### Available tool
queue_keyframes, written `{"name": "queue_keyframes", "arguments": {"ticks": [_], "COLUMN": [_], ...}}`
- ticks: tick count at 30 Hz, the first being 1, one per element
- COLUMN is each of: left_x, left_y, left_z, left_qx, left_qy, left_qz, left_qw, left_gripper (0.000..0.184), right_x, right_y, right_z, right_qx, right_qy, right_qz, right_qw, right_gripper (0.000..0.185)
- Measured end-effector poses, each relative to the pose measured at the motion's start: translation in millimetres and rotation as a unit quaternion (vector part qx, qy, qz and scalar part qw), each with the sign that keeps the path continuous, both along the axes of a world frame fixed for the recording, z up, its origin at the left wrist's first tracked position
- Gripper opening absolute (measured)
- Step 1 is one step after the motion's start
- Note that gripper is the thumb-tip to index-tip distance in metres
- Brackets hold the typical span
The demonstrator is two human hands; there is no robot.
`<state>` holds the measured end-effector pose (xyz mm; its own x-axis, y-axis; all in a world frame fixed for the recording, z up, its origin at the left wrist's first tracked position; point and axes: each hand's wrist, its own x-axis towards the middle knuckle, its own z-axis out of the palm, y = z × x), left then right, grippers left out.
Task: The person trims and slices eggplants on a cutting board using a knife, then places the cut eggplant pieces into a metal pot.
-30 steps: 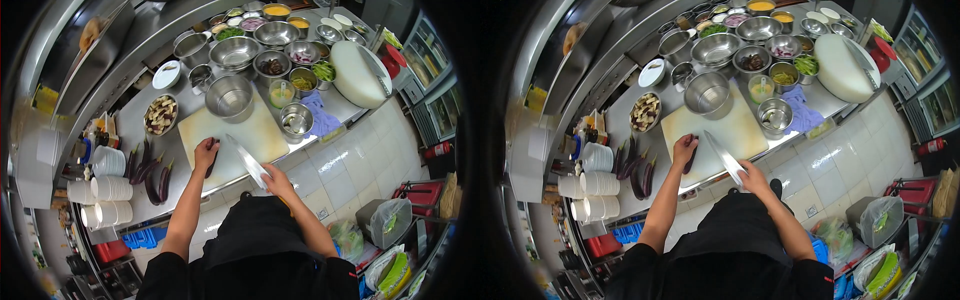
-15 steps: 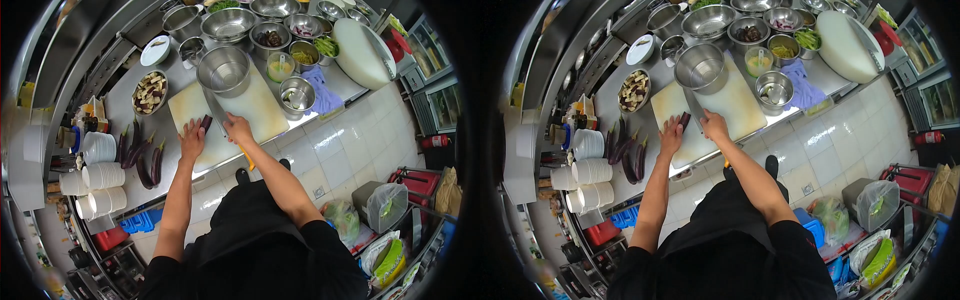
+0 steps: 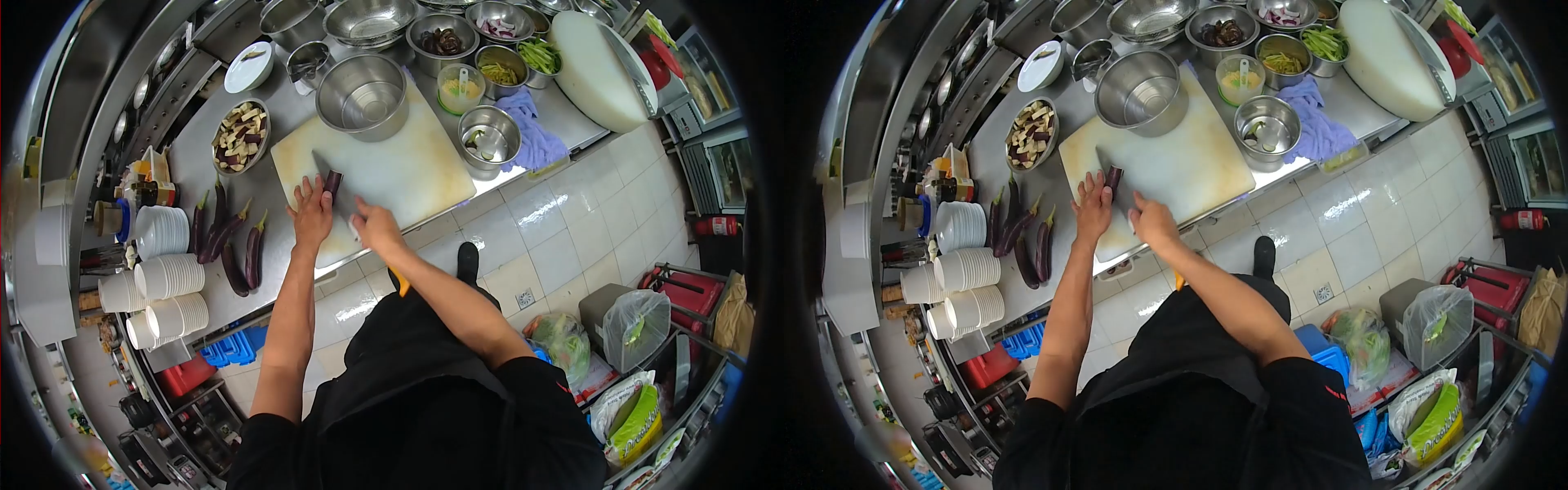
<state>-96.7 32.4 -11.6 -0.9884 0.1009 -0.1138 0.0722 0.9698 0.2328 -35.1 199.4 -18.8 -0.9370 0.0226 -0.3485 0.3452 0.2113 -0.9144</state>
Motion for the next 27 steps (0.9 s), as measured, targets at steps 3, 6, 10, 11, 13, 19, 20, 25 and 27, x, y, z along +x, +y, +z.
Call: {"name": "queue_keyframes", "arguments": {"ticks": [3, 6, 10, 11, 13, 19, 20, 25, 27], "left_x": [-6.3, -10.4, 1.3, 1.7, 5.6, 10.9, 9.9, 7.5, 5.5], "left_y": [-9.7, -31.5, -34.7, -35.4, -30.6, -28.1, -27.4, -33.0, -32.6], "left_z": [-6.9, -5.6, -13.5, -16.3, -13.8, -12.7, -14.5, -25.4, -27.1], "left_qx": [0.052, 0.103, 0.092, 0.092, 0.079, 0.072, 0.074, 0.075, 0.058], "left_qy": [-0.042, -0.074, -0.077, -0.08, -0.033, 0.017, 0.017, 0.055, 0.081], "left_qz": [0.014, 0.025, 0.023, 0.024, 0.007, 0.005, 0.003, 0.03, 0.022], "left_qw": [0.998, 0.992, 0.993, 0.992, 0.996, 0.997, 0.997, 0.995, 0.995], "left_gripper": [0.059, 0.062, 0.064, 0.064, 0.061, 0.06, 0.06, 0.067, 0.068], "right_x": [6.4, -10.5, -27.8, -27.4, -21.5, -2.6, 0.7, 41.5, 50.5], "right_y": [0.5, 11.2, 18.9, 17.1, 10.8, -0.5, 0.9, -12.8, -8.2], "right_z": [7.5, 18.6, 37.6, 37.0, 32.4, 31.4, 34.9, 5.4, 18.1], "right_qx": [-0.011, -0.027, -0.021, -0.017, -0.009, 0.021, 0.022, 0.127, 0.095], "right_qy": [-0.011, -0.069, -0.075, -0.067, -0.065, -0.01, -0.013, 0.167, 0.103], "right_qz": [0.007, 0.021, 0.024, 0.037, 0.055, 0.063, 0.072, 0.108, 0.114], "right_qw": [1.0, 0.997, 0.997, 0.997, 0.996, 0.998, 0.997, 0.972, 0.984], "right_gripper": [0.049, 0.049, 0.047, 0.047, 0.047, 0.048, 0.049, 0.048, 0.047]}}
